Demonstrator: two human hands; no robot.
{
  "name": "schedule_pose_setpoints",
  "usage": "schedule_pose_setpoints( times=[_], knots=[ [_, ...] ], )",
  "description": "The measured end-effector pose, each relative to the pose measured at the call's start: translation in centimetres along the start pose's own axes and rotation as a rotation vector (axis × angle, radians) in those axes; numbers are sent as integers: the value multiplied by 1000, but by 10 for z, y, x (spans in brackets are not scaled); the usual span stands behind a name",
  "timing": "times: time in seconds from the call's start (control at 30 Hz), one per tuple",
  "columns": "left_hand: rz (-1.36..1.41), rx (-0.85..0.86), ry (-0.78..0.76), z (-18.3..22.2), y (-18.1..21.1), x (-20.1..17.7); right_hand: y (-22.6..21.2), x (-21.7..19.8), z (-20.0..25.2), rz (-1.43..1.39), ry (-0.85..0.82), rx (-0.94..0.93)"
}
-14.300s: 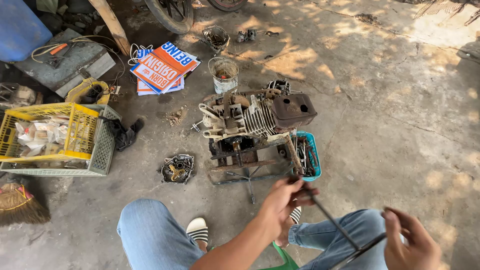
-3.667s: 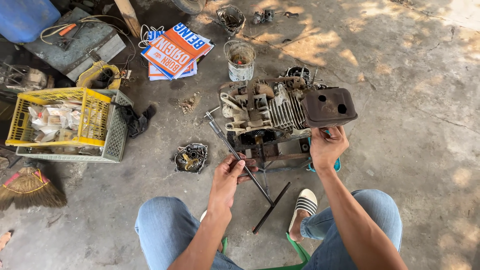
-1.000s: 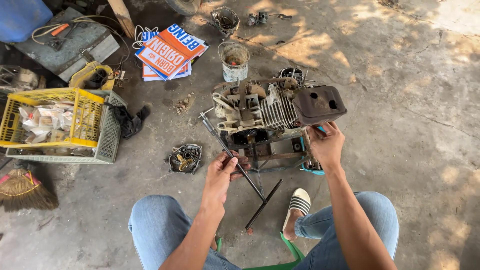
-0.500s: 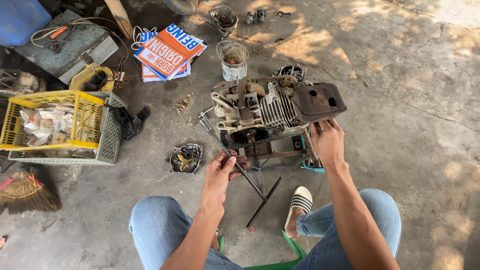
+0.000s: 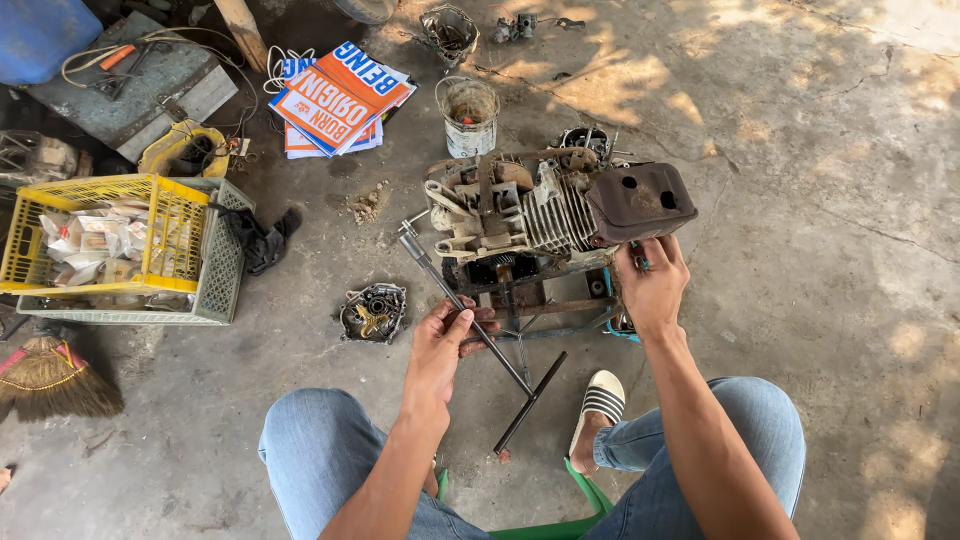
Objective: Disassembling a motorcycle engine using various hand tools
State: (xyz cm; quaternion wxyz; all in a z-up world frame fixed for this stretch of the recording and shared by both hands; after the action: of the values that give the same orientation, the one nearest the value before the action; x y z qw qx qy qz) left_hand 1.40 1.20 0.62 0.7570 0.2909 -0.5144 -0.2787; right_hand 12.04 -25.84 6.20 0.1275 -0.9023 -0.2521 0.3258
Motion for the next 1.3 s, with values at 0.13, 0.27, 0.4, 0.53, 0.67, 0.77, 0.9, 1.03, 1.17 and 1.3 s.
schedule_pose_setpoints(
  times=[0.13,0.27,0.4,0.53,0.67,0.77,0.9,1.03,1.17,1.3],
  knots=[
    [13,8,-7,-4,-5,-4,11,7,34,-14,59,89],
    [3,-2,2,-6,-5,-10,-10,30,87,-40,-160,362],
    [-13,-1,-5,-9,-3,-14,12,96,135,-102,-544,375],
    [-33,-6,7,-7,1,-18,29,137,165,50,-638,292],
    [-36,-1,20,-5,7,-19,26,148,169,141,-652,284],
    [-38,-4,25,-1,8,-22,23,138,170,139,-653,328],
    [-24,6,22,-4,6,-24,17,92,144,12,-307,552],
    [-24,11,1,-3,4,-19,10,38,76,-97,202,652],
    [-30,-3,-14,-7,0,-11,-9,26,25,-240,130,521],
    [-27,10,-19,-9,-4,-13,9,42,17,-327,-25,481]
  ],
)
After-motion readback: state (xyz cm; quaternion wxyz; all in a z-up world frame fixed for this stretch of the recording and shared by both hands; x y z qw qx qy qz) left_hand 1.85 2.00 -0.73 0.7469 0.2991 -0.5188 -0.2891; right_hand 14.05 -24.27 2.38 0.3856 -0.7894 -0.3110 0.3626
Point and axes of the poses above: each hand's wrist, its own z-axis away from the middle knuckle, its own x-axis out of the palm, y = z × x, the point moved 1 cm from there along -z, towards the middle knuckle, and after that the axes turned 9 degrees about z, right-handed, at the moved point
